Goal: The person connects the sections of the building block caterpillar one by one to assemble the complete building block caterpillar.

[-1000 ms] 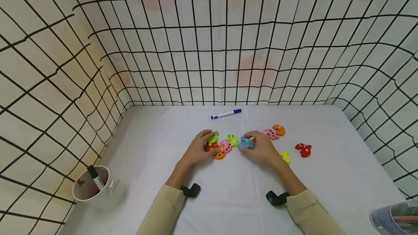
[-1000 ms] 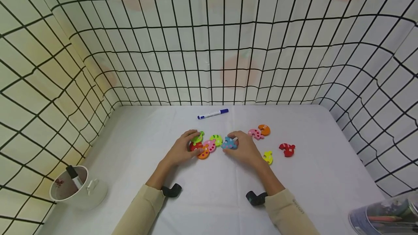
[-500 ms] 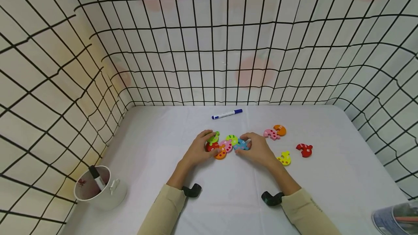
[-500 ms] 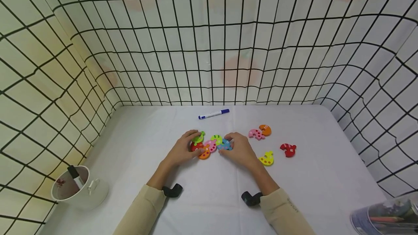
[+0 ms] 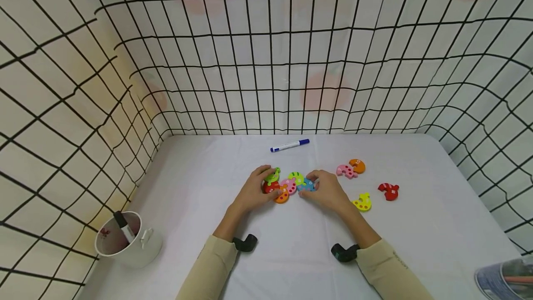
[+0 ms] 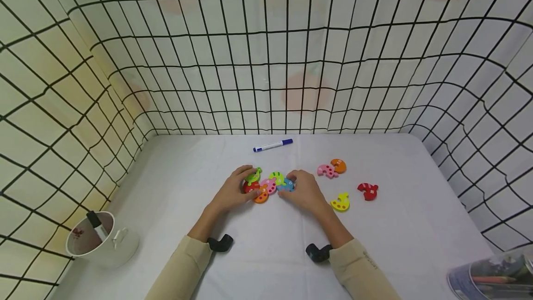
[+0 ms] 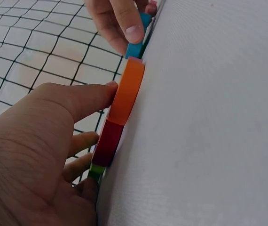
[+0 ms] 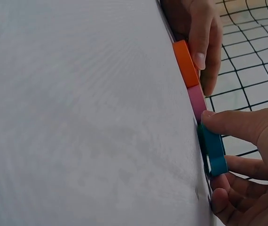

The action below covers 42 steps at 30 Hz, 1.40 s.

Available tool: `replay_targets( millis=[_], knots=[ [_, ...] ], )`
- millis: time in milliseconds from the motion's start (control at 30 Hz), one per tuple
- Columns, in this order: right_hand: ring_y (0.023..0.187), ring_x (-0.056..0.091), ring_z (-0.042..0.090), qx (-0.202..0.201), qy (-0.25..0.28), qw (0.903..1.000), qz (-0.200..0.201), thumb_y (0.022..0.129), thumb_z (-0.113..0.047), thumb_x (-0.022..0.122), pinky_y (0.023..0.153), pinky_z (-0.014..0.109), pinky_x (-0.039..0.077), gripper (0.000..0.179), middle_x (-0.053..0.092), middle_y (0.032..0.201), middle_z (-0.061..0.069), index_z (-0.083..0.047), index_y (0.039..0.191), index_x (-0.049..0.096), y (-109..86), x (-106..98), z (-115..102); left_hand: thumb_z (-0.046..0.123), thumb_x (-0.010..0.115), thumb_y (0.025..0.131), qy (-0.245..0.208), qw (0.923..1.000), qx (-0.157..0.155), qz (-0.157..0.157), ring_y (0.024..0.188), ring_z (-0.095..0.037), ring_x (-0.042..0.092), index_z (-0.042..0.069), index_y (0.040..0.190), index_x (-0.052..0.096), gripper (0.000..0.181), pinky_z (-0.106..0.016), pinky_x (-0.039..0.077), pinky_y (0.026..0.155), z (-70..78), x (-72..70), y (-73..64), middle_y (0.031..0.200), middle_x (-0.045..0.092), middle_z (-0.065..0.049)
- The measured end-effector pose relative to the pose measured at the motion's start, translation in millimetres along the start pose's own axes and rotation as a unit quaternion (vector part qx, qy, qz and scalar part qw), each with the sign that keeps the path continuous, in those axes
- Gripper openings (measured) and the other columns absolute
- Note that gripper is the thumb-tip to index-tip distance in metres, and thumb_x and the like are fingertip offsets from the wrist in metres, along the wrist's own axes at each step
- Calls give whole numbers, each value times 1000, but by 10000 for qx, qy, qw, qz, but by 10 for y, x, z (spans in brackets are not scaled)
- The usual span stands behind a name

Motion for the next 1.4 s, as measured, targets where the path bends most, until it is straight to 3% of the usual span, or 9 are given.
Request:
replay_targets(
  millis=[233,533,633,900,1167,1400],
  knots=[
    [88,56,22,-87,-78,9999,-60,81,-35,88,73,28,51,55,66,109,6,-9,124,67,31,23,18,44,74,89,-5,10000,-58,-42,154,-30,32,20,153,50,72,-56,34,122,22,6,-2,166,36,-4],
    [86,56,20,-345,-24,9993,-155,83,-32,86,72,29,51,58,67,118,8,-10,131,64,-11,-60,3,57,82,77,180,9998,-33,-96,161,-26,18,22,154,49,91,-57,31,123,8,-5,-5,167,33,-1],
    [84,54,20,-327,-23,9994,-84,85,-32,84,70,29,49,53,67,115,7,-11,130,65,-59,-144,57,57,83,77,197,9997,-88,-98,161,-26,17,23,154,49,91,-57,31,123,-4,-6,3,167,33,0],
    [91,54,20,-314,-265,9991,133,87,-34,82,72,26,50,50,69,115,8,-10,128,67,-243,-484,343,54,84,77,72,9999,-103,-56,152,-28,35,23,153,50,89,-54,38,121,-8,29,6,164,36,-3],
    [104,56,27,-266,-769,9967,-20,80,-46,86,75,32,52,69,66,126,15,-9,133,64,-493,-783,623,53,84,77,4,10000,-58,-67,153,-31,34,22,153,51,88,-56,38,119,34,23,-11,164,36,-4],
    [105,57,29,-439,-892,9950,-87,73,-48,90,83,44,56,79,64,130,19,-5,133,63,-613,-910,714,50,87,76,31,10000,-88,13,160,-27,19,22,152,51,89,-57,31,123,-6,16,5,165,36,-2]
  ],
)
Point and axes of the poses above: each hand's wrist, its own y-axis towards the middle knuckle, its own x-axis out of the palm, z = x × y, the point moved 5 cm from there along y, towards the middle knuckle
